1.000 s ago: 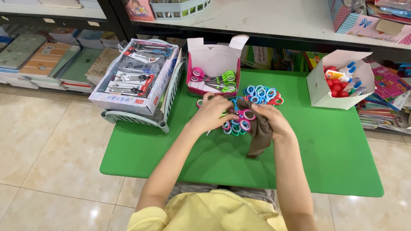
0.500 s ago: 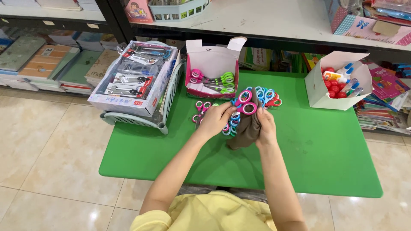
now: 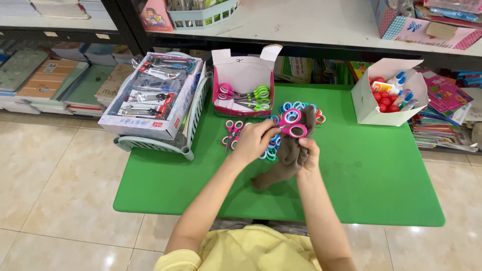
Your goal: The recorder is sorting and organizing colorful safety scissors into boxes on a green table.
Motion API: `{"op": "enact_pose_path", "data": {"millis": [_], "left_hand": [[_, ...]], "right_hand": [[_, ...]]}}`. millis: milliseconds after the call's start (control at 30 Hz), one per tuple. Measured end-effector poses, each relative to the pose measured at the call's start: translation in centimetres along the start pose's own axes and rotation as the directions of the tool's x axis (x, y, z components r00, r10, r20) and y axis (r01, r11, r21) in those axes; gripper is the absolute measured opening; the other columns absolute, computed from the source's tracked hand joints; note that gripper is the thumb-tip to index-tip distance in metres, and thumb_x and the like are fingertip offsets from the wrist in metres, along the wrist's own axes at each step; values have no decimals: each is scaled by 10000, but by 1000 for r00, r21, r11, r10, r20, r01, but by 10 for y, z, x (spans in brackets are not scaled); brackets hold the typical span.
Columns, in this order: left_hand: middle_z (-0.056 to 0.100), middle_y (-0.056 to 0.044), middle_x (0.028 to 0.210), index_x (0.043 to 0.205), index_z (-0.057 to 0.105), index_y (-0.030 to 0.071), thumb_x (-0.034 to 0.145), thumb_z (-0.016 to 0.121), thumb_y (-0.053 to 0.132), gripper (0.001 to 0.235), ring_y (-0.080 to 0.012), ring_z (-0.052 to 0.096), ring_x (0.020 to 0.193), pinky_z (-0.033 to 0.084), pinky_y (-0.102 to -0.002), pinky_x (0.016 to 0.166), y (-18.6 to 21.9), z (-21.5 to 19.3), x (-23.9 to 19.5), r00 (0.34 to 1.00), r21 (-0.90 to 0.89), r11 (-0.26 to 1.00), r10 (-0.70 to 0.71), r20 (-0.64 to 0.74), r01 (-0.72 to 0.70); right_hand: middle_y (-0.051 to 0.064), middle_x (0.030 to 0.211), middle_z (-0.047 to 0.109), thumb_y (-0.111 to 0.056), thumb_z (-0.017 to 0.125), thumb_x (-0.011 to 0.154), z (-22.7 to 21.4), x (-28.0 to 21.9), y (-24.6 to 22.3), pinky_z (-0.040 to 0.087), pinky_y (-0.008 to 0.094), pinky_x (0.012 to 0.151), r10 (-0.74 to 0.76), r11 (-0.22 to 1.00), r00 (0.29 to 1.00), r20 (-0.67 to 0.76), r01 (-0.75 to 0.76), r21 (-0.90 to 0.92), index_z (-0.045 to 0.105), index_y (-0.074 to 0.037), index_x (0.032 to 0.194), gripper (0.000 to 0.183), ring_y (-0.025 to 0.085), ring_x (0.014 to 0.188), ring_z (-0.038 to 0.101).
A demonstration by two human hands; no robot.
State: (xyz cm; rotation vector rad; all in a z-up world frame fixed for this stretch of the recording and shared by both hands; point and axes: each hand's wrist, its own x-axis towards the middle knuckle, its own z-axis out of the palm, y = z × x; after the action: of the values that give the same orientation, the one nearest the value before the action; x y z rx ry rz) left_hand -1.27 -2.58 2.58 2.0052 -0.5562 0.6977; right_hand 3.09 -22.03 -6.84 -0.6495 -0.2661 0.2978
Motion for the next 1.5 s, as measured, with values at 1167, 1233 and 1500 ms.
{"op": "enact_pose_path", "data": {"millis": [1167, 1233, 1500], "left_hand": [[500, 58, 670, 822, 584, 57, 1097, 534, 389, 434, -59, 400, 562, 313, -272, 499, -41, 14, -34, 806, -482, 674, -308, 506, 561], [474, 74, 674, 830, 573, 72, 1079, 526, 401, 416, -52, 332, 518, 237, -252, 459, -45, 18, -39, 673, -499, 470, -351, 651, 728], [472, 68, 661, 836, 597, 72, 1076, 563, 398, 406, -33, 400, 549, 302, -231, 467, -45, 15, -58, 661, -440, 565, -273, 699, 698]], "right_hand": [[53, 1096, 686, -316, 524, 1113, -9, 23, 5, 497, 303, 781, -238, 957, 963, -126, 211, -201, 577, -14, 1362, 396, 153, 905, 624], [72, 1230, 707, -284, 529, 1037, 3, 24, 3, 570, 351, 975, -181, 975, 972, -149, 157, -160, 515, 8, 1393, 461, 185, 1099, 684], [150, 1176, 739, -313, 594, 904, 77, 16, -43, 599, 432, 930, 301, 933, 946, -117, -318, -171, 659, -12, 1180, 413, 275, 1109, 727]]}}
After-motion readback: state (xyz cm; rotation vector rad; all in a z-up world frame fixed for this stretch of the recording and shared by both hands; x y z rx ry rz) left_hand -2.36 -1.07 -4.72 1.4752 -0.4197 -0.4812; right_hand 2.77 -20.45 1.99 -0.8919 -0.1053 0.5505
